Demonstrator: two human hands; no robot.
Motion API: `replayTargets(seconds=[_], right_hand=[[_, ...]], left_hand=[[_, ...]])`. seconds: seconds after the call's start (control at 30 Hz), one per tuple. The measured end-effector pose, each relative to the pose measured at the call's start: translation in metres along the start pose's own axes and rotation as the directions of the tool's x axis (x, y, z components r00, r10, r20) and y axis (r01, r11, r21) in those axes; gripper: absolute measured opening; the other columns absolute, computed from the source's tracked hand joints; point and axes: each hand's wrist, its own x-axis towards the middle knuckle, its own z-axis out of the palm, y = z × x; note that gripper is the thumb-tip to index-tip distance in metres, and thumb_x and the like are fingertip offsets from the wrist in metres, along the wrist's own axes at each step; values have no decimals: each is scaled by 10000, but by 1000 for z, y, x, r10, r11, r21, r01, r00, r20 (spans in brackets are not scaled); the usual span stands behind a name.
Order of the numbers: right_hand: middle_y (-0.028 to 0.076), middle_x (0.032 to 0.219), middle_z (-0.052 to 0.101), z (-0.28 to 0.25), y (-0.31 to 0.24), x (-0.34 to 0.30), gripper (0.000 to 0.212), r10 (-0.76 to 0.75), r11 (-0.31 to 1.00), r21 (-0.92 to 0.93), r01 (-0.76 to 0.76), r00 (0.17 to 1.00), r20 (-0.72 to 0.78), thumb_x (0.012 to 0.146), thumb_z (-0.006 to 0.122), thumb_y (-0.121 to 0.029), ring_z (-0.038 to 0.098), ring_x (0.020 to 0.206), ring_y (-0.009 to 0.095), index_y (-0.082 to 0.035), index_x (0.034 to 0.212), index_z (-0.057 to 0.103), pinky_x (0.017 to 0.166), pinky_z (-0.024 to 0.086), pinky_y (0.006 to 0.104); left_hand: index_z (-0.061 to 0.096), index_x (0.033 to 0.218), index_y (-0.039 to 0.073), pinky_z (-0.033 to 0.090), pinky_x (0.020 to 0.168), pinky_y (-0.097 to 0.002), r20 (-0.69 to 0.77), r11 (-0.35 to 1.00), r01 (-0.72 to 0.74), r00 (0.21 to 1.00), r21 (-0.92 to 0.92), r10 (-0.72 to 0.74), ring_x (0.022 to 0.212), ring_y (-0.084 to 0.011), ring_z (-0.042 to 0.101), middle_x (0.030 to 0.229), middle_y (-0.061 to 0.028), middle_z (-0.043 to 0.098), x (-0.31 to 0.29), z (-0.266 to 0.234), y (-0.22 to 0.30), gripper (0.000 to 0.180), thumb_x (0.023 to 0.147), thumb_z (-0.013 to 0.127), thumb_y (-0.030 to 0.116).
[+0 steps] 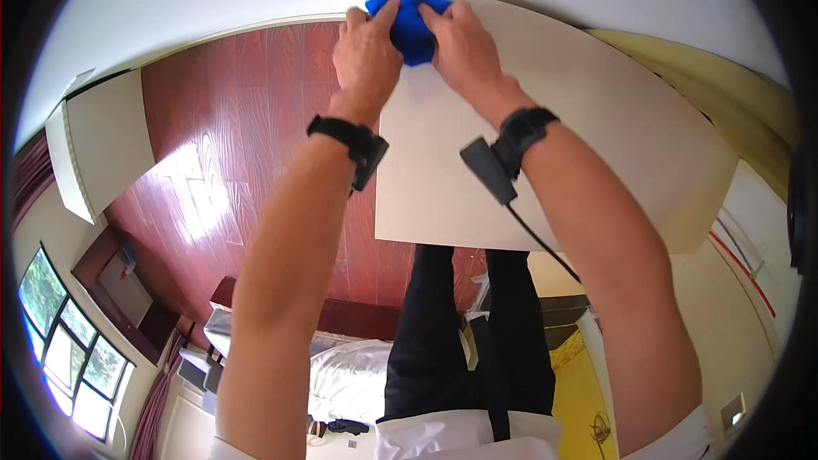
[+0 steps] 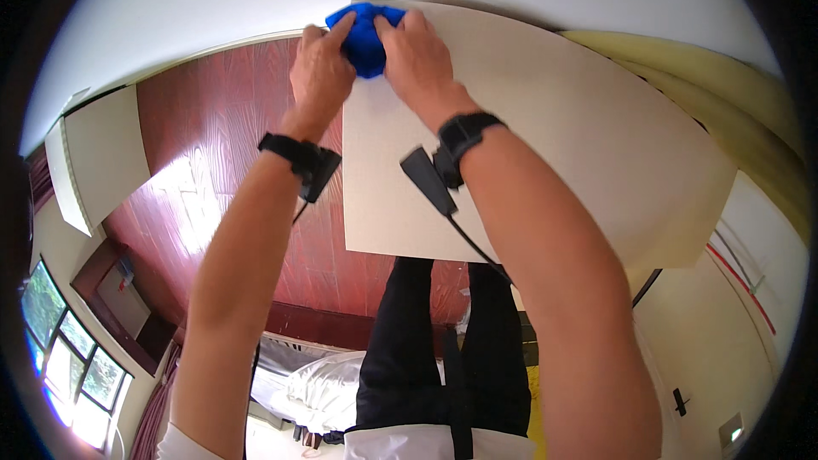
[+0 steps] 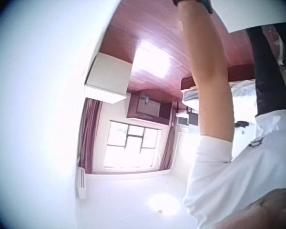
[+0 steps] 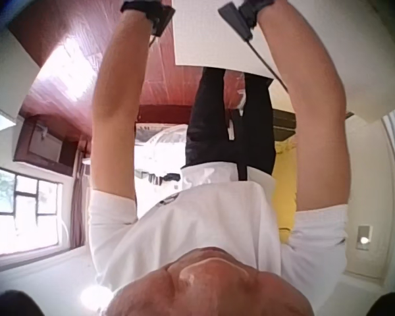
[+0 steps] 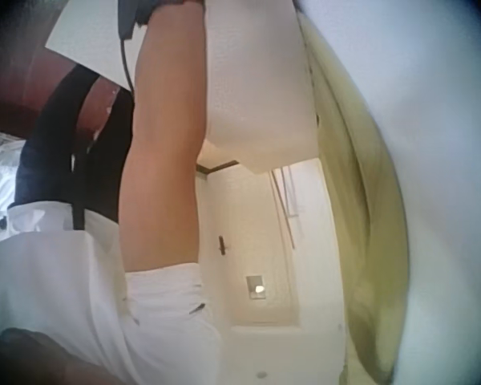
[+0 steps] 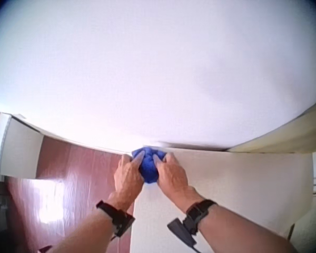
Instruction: The recorder is wiping the top surface of a white desk using a blue cloth.
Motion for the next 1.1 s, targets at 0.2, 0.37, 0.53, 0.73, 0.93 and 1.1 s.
replayTargets(seconds=[0.2,0.37,0.53,0.73,0.93,1.1], right_hand=[[170,986,588,10,-16,-82,418,-21,989,146,1,990,138,875,591,1,641,970,353,-89,1274,679,800,563,446],[163,1023,613,-1,-3,-24,397,-8,998,69,5,999,42,885,601,-24,647,991,339,-105,1264,687,826,564,430],[144,988,596,8,-11,-70,401,31,994,104,-35,999,41,880,621,-25,641,953,336,-105,1265,698,834,556,425],[118,937,572,2,-8,-95,508,-43,996,79,36,995,89,799,664,49,626,893,316,-133,1271,716,743,540,426],[88,962,602,-7,9,-59,397,64,997,38,-62,997,-51,879,615,-63,631,944,276,-156,1254,706,805,508,425],[78,900,562,-11,10,-145,500,19,997,73,-25,997,77,803,677,15,621,904,258,-185,1257,734,762,516,434]], left_hand=[[643,1356,202,564,868,-476,194,997,71,979,-16,-66,1089,-385,606,1154,-169,579,-88,-2,-17,555,864,585,-48],[642,1359,181,570,855,-474,82,1000,-14,997,-11,15,1060,-383,622,1156,-174,592,-27,-2,-10,540,872,591,-45],[634,1374,172,567,854,-479,-18,996,-86,996,31,87,1061,-392,611,1184,-189,565,-70,6,-2,583,842,590,-64],[653,1352,161,558,832,-477,120,995,-99,988,34,94,1045,-388,617,1122,-179,573,-92,-1,-6,569,831,602,-65],[636,1381,156,568,817,-476,53,996,-47,998,73,43,1014,-382,630,1080,-185,577,-51,13,25,560,857,616,-41],[622,1391,153,567,827,-474,214,997,-72,975,33,63,1046,-381,606,1099,-193,562,-132,18,19,611,821,610,-67]])
